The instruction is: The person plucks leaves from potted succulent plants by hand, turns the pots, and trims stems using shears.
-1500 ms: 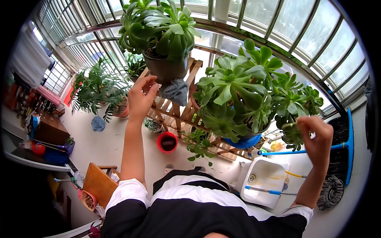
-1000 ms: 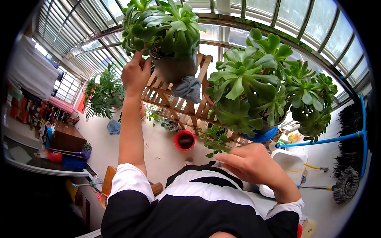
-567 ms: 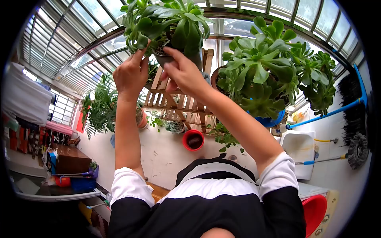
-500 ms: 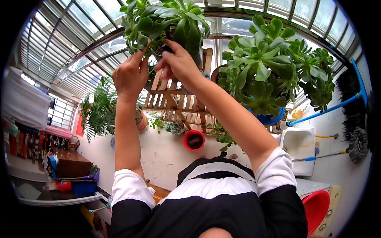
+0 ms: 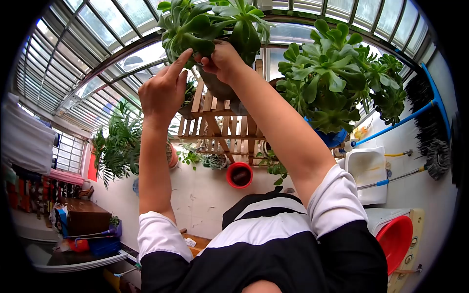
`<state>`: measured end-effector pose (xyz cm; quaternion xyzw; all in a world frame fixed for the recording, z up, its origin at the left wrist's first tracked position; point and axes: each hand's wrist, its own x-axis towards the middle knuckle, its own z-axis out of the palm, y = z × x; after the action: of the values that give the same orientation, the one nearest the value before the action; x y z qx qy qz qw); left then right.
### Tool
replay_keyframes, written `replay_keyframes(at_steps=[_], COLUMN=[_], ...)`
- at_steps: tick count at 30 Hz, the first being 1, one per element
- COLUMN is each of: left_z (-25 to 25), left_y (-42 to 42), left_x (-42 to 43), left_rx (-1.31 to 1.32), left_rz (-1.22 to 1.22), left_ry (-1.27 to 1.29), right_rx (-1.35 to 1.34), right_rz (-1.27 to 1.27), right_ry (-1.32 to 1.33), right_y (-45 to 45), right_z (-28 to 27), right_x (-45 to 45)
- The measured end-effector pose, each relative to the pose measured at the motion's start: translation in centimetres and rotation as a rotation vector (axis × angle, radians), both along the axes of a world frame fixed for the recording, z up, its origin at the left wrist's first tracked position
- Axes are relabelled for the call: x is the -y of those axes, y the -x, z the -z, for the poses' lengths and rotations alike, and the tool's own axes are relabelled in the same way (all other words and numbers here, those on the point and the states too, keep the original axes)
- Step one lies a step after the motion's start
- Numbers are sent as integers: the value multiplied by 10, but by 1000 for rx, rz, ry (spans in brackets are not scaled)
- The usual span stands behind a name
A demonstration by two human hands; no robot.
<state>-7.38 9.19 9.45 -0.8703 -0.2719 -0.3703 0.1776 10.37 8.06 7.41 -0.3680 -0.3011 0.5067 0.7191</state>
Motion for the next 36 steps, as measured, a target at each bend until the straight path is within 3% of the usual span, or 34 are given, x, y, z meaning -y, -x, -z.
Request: replay_keyframes(at_steps=[7,15,19,26,28,30,32,33,36], left_z=[5,13,32,84,90,91,106,106,93], left_y=[1,-1,-5,4,16,39,77,93,105], left_x=[-1,7,27,49,56,65,56,59,64], left_rx=[3,34,40,-12,-41,-210,-416,-430,-644], left_rz=[50,106,220,344,342,137,51,61,-141], left_ry=[19,81,240,423,457,504,621,622,747], right_rx=[178,-84,-45,467,641,708,1361,1341,1646], right_rz=[59,167,28,-396,-401,-406,-42,76,538], right_ry=[80,94,100,160,158,203,-79,-169,-270], right_y=[5,15,7,4,9,6,0,-8,-31], right_z=[3,36,56,63,63,49,41,36,-3], right_x=[9,56,91,131,132,142,147,146,140])
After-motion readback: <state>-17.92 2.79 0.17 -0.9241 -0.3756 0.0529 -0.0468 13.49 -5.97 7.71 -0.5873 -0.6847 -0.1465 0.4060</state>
